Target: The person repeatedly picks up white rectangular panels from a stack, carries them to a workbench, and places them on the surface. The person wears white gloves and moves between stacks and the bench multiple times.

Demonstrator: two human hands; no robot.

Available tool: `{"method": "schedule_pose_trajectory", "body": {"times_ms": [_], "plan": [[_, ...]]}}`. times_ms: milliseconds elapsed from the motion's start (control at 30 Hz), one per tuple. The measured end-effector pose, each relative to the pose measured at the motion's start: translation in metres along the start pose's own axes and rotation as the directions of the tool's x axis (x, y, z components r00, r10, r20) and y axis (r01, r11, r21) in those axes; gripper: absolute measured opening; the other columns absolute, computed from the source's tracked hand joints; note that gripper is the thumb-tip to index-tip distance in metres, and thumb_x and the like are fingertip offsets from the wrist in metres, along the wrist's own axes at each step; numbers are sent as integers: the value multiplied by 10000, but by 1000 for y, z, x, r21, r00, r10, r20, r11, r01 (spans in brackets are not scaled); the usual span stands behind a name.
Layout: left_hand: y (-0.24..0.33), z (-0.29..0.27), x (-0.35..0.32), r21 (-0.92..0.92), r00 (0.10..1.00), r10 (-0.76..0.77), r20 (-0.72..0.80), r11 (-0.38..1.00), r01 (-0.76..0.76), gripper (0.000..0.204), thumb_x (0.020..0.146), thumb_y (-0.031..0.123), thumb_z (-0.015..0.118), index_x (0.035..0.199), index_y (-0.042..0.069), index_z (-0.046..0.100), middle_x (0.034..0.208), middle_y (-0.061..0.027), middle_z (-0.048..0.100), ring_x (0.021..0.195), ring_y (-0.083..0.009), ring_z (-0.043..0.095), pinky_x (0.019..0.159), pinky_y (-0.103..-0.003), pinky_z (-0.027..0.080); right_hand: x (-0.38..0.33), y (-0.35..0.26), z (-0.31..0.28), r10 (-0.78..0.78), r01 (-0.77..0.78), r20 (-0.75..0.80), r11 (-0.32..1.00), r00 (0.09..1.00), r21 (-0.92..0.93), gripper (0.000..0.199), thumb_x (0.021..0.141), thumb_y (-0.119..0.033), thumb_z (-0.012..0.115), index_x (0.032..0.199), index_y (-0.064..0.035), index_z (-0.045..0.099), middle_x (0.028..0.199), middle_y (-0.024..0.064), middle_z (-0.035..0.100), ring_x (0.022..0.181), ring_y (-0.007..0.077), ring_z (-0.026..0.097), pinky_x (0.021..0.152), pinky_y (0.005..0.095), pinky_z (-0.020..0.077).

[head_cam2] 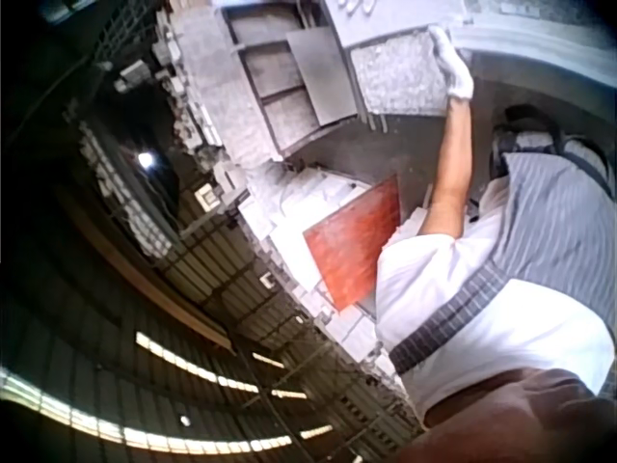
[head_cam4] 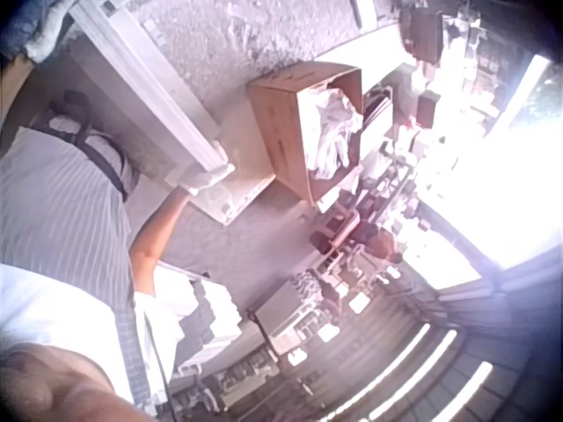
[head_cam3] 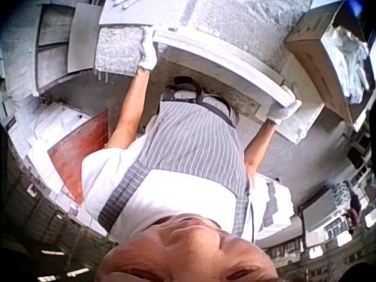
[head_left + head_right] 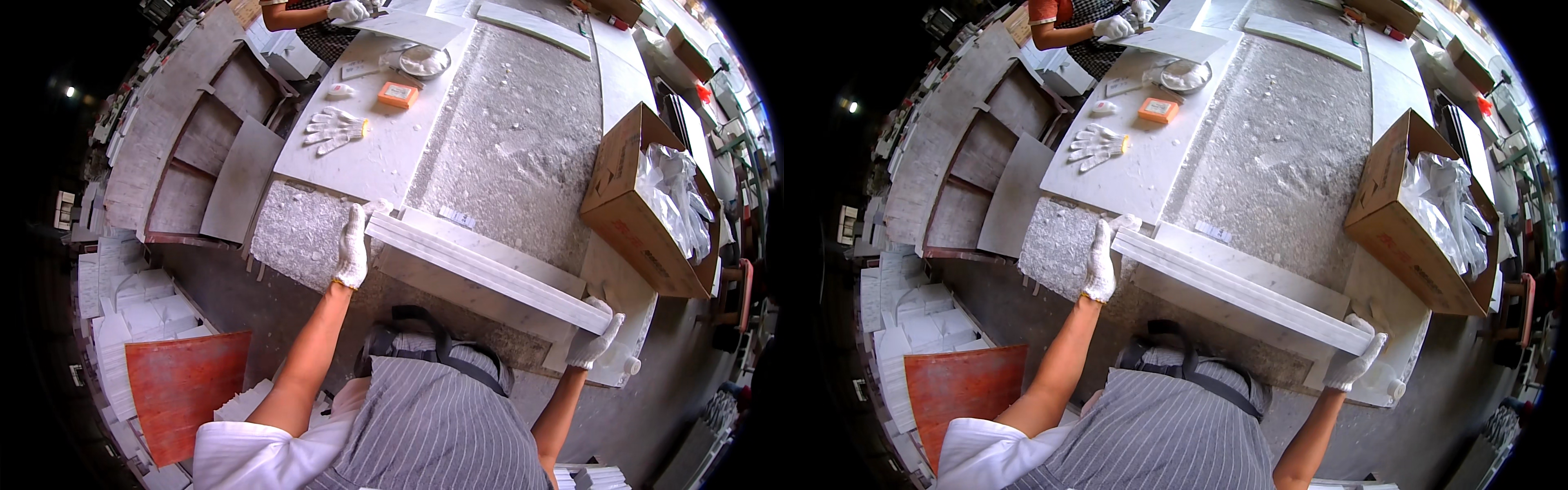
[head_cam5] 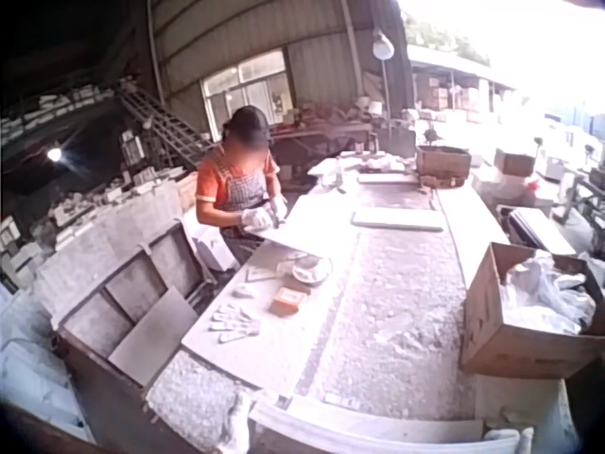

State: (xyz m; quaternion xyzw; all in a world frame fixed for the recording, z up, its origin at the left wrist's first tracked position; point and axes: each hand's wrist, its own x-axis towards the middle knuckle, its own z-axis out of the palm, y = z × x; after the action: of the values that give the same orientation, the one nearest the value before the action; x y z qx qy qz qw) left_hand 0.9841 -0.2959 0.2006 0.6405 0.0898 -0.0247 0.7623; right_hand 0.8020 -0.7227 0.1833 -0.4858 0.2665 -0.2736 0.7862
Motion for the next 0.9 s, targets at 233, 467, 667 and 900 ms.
{"method": "schedule_pose_trajectory", "body": {"times_ms": [233, 467, 667, 900], "plan": [[-3, -3, 3, 6, 999, 30, 21, 1000, -31, 569, 1004, 452, 346, 1140, -39, 599, 1142, -124, 631, 1092, -203, 567, 997, -333, 399, -1, -1, 2, 10, -10, -20, 1000, 1000, 4, 573, 993, -489, 304, 995, 2, 599, 974, 124, 622, 920, 230, 561, 874, 365, 431], [11, 8, 2, 208, 986, 125, 106, 967, -145, 382, 990, 299, 441, 1132, -21, 593, 1099, -106, 639, 1053, -188, 575, 970, -321, 410, 3, -10, -8, 48, -43, 32, 989, 998, -141, 562, 995, -465, 336, 1001, 16, 627, 1011, 134, 634, 962, 235, 571, 901, 370, 424], [8, 2, 5, 233, 986, 69, 151, 967, -103, 311, 978, 237, 457, 1111, -6, 598, 1048, -89, 649, 1022, -176, 580, 952, -312, 414, -2, -58, 34, -179, 268, 199, 651, 963, -710, 427, 990, -330, 385, 1028, 7, 646, 1004, 87, 643, 947, 183, 572, 911, 330, 409], [50, 33, -4, 725, 837, 489, 247, 480, -495, 369, 981, 293, 451, 1148, -11, 576, 1152, -148, 587, 1090, -252, 550, 961, -353, 426, -2, -53, 35, -109, 238, 212, 515, 971, -823, 216, 945, -158, 516, 890, 17, 631, 828, 65, 600, 764, 154, 534, 731, 292, 429]]}}
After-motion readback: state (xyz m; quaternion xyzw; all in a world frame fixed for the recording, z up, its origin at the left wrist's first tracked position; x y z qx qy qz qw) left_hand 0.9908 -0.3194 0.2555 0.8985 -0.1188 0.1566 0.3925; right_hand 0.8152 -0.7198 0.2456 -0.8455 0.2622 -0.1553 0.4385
